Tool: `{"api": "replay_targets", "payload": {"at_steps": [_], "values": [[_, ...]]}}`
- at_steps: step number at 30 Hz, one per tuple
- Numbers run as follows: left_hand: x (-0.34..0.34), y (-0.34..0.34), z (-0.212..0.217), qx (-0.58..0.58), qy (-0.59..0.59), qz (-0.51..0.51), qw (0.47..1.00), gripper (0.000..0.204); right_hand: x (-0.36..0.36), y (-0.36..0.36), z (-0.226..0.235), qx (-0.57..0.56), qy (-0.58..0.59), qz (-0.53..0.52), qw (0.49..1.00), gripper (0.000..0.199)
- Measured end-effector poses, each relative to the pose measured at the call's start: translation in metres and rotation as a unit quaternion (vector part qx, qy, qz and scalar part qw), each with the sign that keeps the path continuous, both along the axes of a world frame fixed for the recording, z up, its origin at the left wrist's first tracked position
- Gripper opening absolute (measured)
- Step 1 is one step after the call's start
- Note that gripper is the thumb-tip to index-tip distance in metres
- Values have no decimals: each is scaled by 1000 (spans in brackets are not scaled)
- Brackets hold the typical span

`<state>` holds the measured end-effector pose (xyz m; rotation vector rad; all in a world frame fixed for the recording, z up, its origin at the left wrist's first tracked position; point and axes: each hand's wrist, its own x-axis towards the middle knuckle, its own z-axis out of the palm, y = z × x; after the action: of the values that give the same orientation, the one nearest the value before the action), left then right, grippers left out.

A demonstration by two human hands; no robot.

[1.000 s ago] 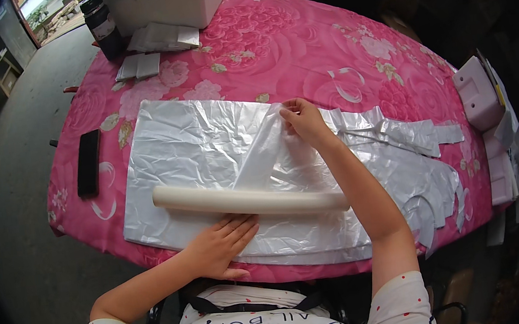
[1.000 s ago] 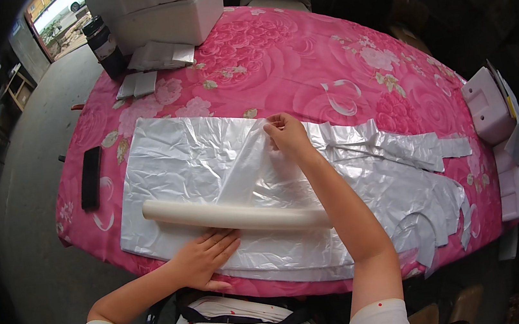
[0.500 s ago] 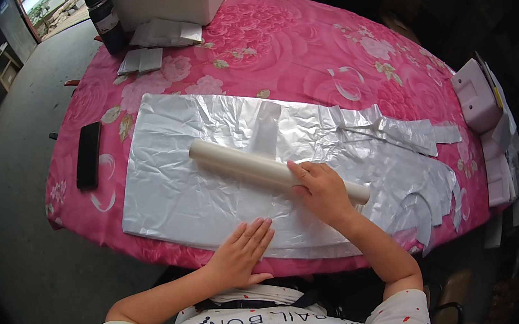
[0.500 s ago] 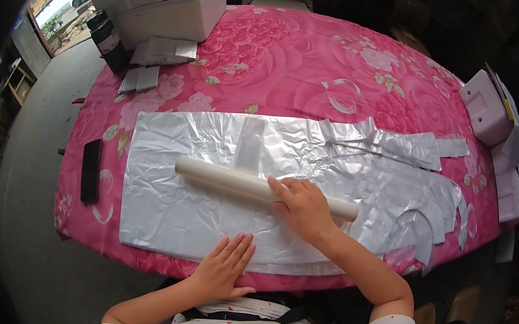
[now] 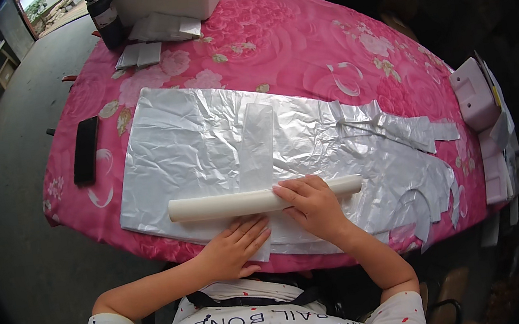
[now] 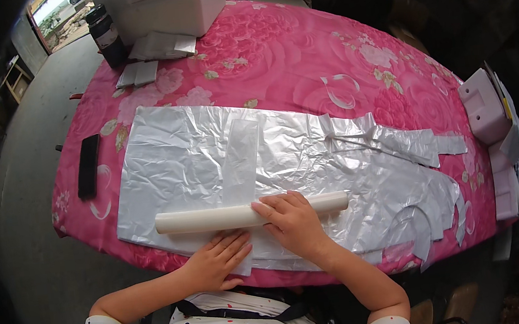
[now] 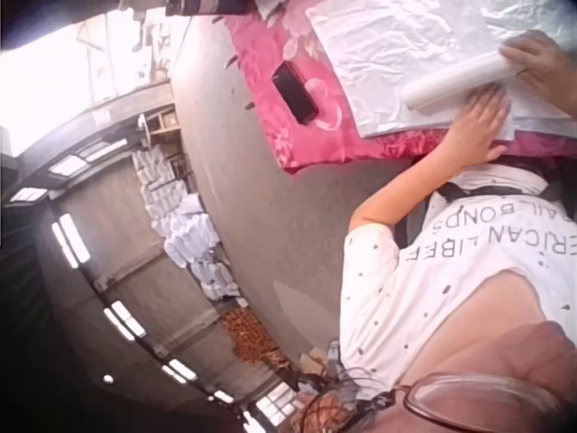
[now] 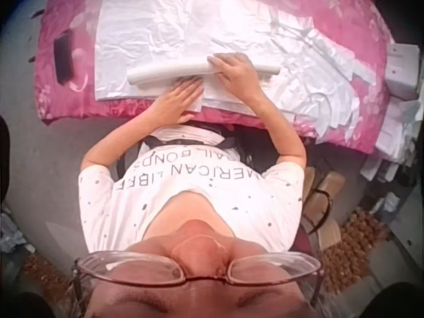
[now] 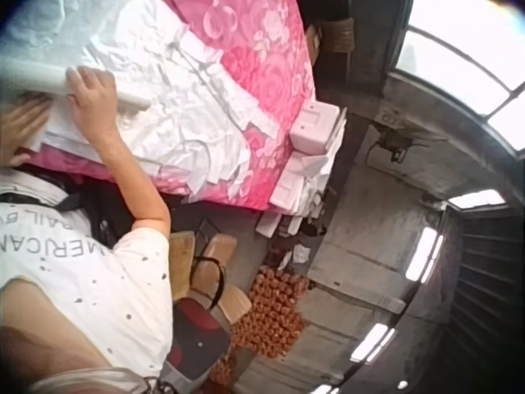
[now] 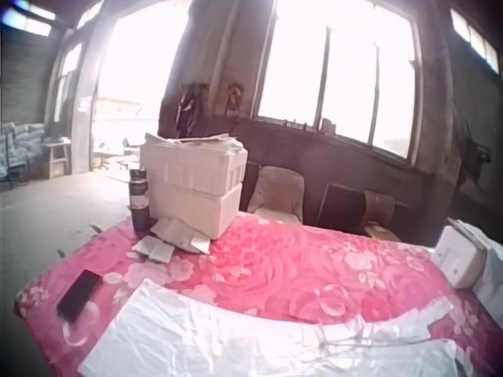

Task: The person repeatedly unrolls a roll of plastic wrap onto a silver sheet on a table, tears off a strip by hand, and places the strip on a stack of white packages. The person continues this cycle throughout the clip.

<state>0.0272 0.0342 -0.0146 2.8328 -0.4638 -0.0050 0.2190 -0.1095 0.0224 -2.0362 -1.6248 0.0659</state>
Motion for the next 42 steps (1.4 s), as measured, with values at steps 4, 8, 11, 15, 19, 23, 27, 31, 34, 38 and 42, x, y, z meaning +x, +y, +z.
{"api": "replay_targets", "payload": {"at_steps": [4, 8, 11, 15, 19, 23, 27, 31, 34, 38, 42], "values": [[-4, -2, 0, 9, 7, 3, 1000, 77, 18, 30, -5, 22, -25, 4, 999, 47], [5, 12, 21, 15, 50, -49, 997, 78, 57, 69, -13, 67, -48, -38, 996, 44], [14, 29, 27, -2, 42, -106, 993, 70, 80, 86, -20, 59, -72, -79, 993, 46], [11, 43, 16, 49, -49, -162, 984, 50, 64, 83, -14, 77, -74, -42, 993, 51], [8, 49, 14, 10, -105, -162, 981, 40, 22, 49, -16, -1, 39, 134, 990, 58], [4, 37, 6, -13, -139, -128, 982, 35, -21, 18, -21, -30, 126, 190, 973, 57], [4, 40, 5, -136, -147, -104, 974, 33, -31, 10, -22, -23, 120, 160, 980, 56], [17, 44, 14, -95, -159, -55, 981, 42, -31, 11, -32, 50, 53, 55, 996, 43], [26, 44, 13, -70, -141, 27, 987, 49, -25, 14, -31, 68, 11, 37, 997, 38], [37, 47, 2, -156, -156, 76, 972, 45, -22, 15, -28, 55, 36, 19, 998, 35], [52, 49, 16, -273, -28, 210, 938, 34, -9, 26, -28, 30, 200, -69, 977, 15]]}}
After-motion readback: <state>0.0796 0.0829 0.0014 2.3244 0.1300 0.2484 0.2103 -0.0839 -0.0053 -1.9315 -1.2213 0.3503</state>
